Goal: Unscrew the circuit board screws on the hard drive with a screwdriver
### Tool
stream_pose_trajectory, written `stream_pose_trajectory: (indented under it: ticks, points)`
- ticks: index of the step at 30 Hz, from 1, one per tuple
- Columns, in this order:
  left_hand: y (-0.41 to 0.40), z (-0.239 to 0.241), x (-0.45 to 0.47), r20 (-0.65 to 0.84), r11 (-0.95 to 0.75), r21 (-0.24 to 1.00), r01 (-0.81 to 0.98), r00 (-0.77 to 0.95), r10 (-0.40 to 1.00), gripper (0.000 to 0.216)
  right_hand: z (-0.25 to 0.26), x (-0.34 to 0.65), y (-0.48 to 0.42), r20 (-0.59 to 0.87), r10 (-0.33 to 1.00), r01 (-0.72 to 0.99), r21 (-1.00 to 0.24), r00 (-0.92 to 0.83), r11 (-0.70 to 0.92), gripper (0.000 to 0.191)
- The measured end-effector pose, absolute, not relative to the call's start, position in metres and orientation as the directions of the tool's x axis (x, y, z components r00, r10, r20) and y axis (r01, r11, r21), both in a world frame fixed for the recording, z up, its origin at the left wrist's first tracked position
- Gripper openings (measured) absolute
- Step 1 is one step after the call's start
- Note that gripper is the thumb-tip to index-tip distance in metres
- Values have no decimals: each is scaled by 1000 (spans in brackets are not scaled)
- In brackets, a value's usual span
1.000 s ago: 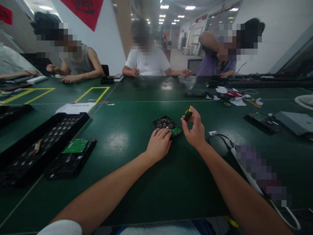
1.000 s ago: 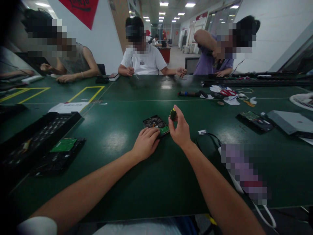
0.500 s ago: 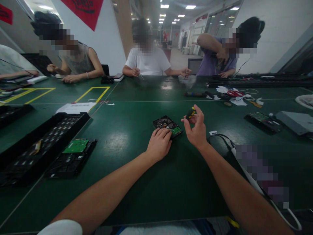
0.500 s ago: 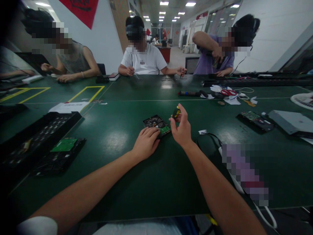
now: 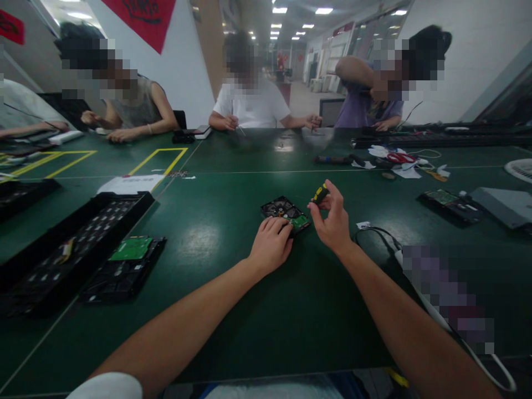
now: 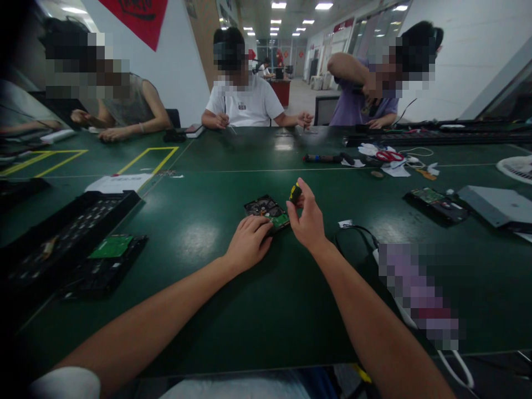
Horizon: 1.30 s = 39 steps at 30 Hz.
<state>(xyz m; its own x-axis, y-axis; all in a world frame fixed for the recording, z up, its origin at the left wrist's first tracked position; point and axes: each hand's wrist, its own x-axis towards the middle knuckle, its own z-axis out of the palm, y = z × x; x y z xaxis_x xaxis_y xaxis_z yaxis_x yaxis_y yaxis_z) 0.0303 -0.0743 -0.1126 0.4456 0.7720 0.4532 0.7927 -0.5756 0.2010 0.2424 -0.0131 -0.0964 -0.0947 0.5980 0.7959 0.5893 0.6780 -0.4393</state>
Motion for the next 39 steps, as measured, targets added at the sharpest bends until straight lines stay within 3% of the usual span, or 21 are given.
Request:
stream_pose_trajectory:
  ticks: [19, 26, 32, 39]
  points:
    - [-74, -118, 30, 498, -500, 218, 838, 345, 796, 42, -97, 243, -14, 814, 571, 635, -386, -106, 669, 73]
    - [-73, -120, 30, 493, -470, 222, 854, 317, 810, 43, -97, 243, -13, 795, 595, 580, -430, -120, 691, 72]
    - [-74, -118, 30, 475, -462, 218, 860, 320, 820, 45, -98, 243, -13, 827, 552, 622, -379, -104, 685, 72]
    - [-74, -118, 30, 485, -466, 209, 860, 322, 813, 44, -100, 245, -11, 799, 590, 579, -429, -115, 693, 69]
